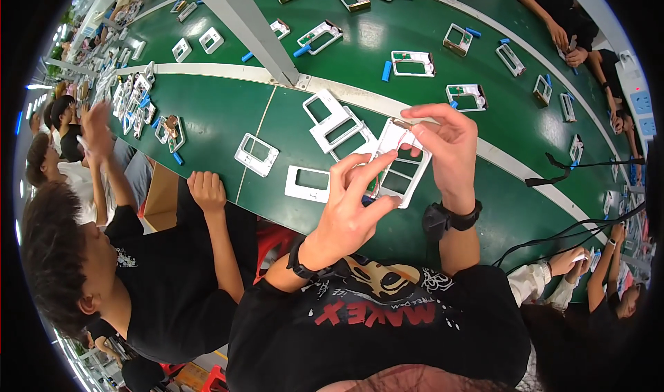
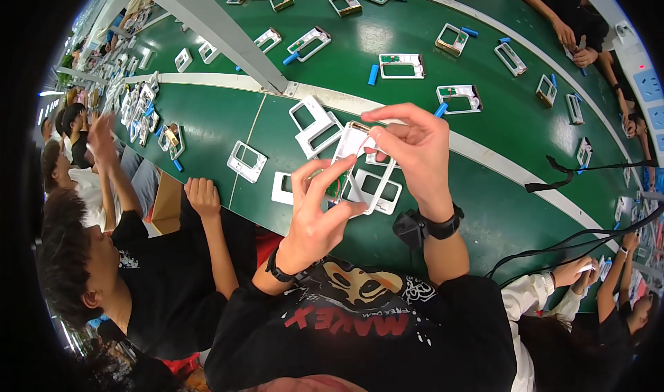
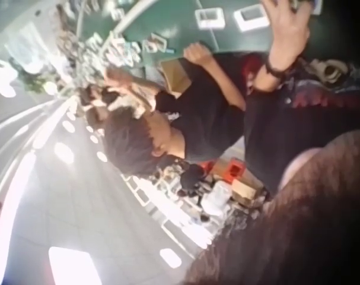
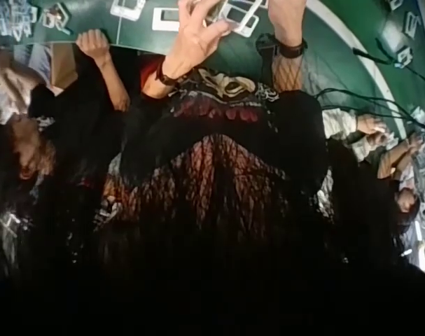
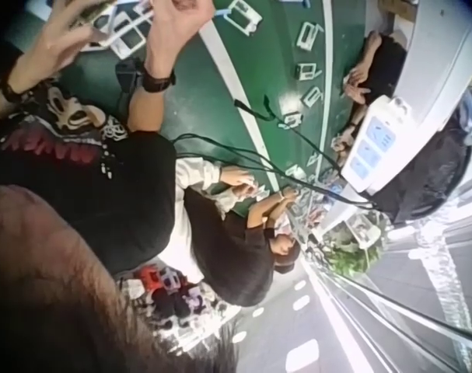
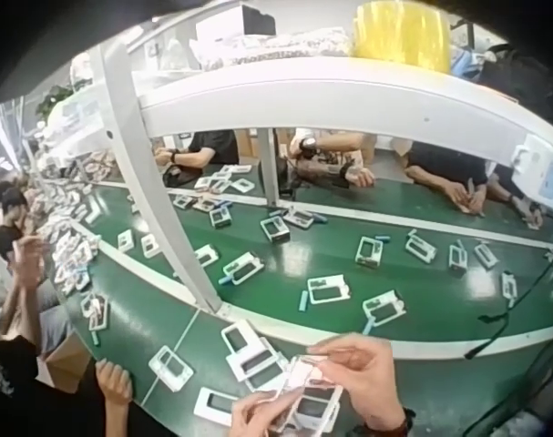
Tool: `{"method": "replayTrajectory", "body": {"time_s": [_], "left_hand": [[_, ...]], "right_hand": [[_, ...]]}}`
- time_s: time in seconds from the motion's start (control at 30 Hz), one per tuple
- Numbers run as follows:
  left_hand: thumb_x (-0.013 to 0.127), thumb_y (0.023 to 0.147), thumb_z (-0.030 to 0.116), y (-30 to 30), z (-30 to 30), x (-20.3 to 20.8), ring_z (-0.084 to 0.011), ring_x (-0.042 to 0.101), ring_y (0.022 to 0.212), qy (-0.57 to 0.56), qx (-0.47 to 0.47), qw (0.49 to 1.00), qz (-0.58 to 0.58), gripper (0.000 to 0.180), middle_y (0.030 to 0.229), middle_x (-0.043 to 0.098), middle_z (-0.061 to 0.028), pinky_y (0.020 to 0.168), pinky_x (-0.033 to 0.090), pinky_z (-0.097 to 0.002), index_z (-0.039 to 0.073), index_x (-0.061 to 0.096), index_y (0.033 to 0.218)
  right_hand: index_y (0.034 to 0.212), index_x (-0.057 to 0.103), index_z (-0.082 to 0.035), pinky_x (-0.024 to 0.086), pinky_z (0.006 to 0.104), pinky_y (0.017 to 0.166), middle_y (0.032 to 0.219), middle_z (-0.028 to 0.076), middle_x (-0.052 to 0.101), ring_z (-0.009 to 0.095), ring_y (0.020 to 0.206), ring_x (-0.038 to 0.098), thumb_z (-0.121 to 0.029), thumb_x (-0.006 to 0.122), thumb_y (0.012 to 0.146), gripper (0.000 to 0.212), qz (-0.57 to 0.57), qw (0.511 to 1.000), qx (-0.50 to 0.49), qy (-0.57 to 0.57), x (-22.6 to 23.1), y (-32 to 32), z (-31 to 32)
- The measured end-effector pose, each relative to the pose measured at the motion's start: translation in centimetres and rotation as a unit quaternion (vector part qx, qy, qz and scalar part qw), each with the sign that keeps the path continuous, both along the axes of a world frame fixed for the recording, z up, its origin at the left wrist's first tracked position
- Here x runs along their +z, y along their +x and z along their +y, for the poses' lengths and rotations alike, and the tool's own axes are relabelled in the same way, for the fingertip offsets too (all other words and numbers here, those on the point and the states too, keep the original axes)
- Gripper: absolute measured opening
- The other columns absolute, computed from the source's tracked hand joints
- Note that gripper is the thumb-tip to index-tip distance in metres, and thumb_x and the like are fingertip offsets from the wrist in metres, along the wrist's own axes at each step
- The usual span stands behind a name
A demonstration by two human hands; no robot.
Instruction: Assembling components into electronic device casings on an assembly line.
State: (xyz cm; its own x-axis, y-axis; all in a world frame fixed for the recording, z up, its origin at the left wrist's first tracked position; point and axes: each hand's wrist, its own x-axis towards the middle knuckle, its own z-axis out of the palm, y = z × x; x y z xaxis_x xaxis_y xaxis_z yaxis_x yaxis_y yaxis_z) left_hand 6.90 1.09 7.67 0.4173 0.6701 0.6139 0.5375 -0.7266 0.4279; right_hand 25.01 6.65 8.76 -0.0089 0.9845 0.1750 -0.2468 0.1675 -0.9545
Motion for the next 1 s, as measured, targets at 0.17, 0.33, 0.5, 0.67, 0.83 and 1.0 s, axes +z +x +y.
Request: {"method": "replayTrajectory", "body": {"time_s": [0.17, 0.33, 0.5, 0.67, 0.83, 1.0], "left_hand": [[0.076, 0.061, 0.001, 0.4, 0.9, 0.7, -0.0362, 0.049, 0.113, -0.060, -0.047, 0.995, -0.066, 0.017, 0.131, 0.055, -0.0148, 0.088, 0.046, -0.0417, 0.006, 0.067, 0.074], [0.079, 0.066, 0.001, -0.2, 1.4, 1.0, -0.0361, 0.049, 0.121, -0.186, -0.124, 0.952, -0.211, 0.016, 0.132, 0.052, -0.0195, 0.094, 0.046, -0.0442, 0.005, 0.069, 0.078], [0.078, 0.065, -0.002, -1.3, 0.9, 1.8, -0.0301, 0.049, 0.114, -0.203, -0.151, 0.928, -0.275, 0.018, 0.134, 0.052, -0.0143, 0.085, 0.049, -0.0365, 0.006, 0.070, 0.079], [0.078, 0.065, -0.002, -2.4, 0.5, 1.9, -0.0297, 0.051, 0.110, -0.249, -0.134, 0.889, -0.359, 0.017, 0.134, 0.052, -0.0153, 0.086, 0.049, -0.0379, 0.006, 0.070, 0.079], [0.077, 0.066, 0.002, -4.1, 0.6, 1.5, -0.0329, 0.053, 0.112, -0.182, -0.106, 0.940, -0.270, 0.017, 0.133, 0.054, -0.0179, 0.088, 0.048, -0.0418, 0.004, 0.067, 0.080], [0.076, 0.062, 0.003, -4.6, 0.1, 1.6, -0.0351, 0.055, 0.108, -0.101, -0.085, 0.968, -0.215, 0.022, 0.129, 0.058, -0.0169, 0.085, 0.048, -0.0425, 0.003, 0.064, 0.080]], "right_hand": [[0.098, 0.066, 0.008, 0.049, 0.0215, 0.055, 0.112, 0.023, 0.064, 0.017, 0.080, 0.068, -0.017, 0.054, 0.093, 0.028, 0.058, 0.996, 0.070, 0.028, -2.1, 1.2, 1.2], [0.116, 0.056, 0.007, 0.052, 0.0312, 0.079, 0.119, 0.026, 0.060, 0.027, 0.102, 0.065, -0.036, 0.046, 0.098, 0.048, 0.060, 0.980, 0.094, 0.163, -2.3, 1.3, 1.4], [0.137, 0.035, 0.004, 0.036, 0.0432, 0.105, 0.129, 0.027, 0.054, 0.035, 0.121, 0.053, -0.065, 0.068, 0.068, 0.103, 0.034, 0.951, 0.088, 0.294, -2.9, -1.0, 1.3], [0.144, 0.019, 0.002, 0.031, 0.0474, 0.110, 0.144, 0.027, 0.037, 0.036, 0.133, 0.041, -0.057, 0.094, 0.037, 0.143, -0.072, 0.930, 0.085, 0.350, -2.5, -3.6, 0.5], [0.144, 0.020, 0.000, 0.033, 0.0488, 0.110, 0.145, 0.023, 0.032, 0.036, 0.134, 0.038, -0.043, 0.098, 0.038, 0.138, -0.032, 0.949, 0.079, 0.305, -2.7, -5.5, -0.4], [0.139, 0.032, -0.002, 0.040, 0.0484, 0.103, 0.137, 0.021, 0.043, 0.037, 0.132, 0.040, -0.051, 0.094, 0.043, 0.124, 0.036, 0.976, 0.002, 0.216, -3.1, -7.5, -1.8]]}}
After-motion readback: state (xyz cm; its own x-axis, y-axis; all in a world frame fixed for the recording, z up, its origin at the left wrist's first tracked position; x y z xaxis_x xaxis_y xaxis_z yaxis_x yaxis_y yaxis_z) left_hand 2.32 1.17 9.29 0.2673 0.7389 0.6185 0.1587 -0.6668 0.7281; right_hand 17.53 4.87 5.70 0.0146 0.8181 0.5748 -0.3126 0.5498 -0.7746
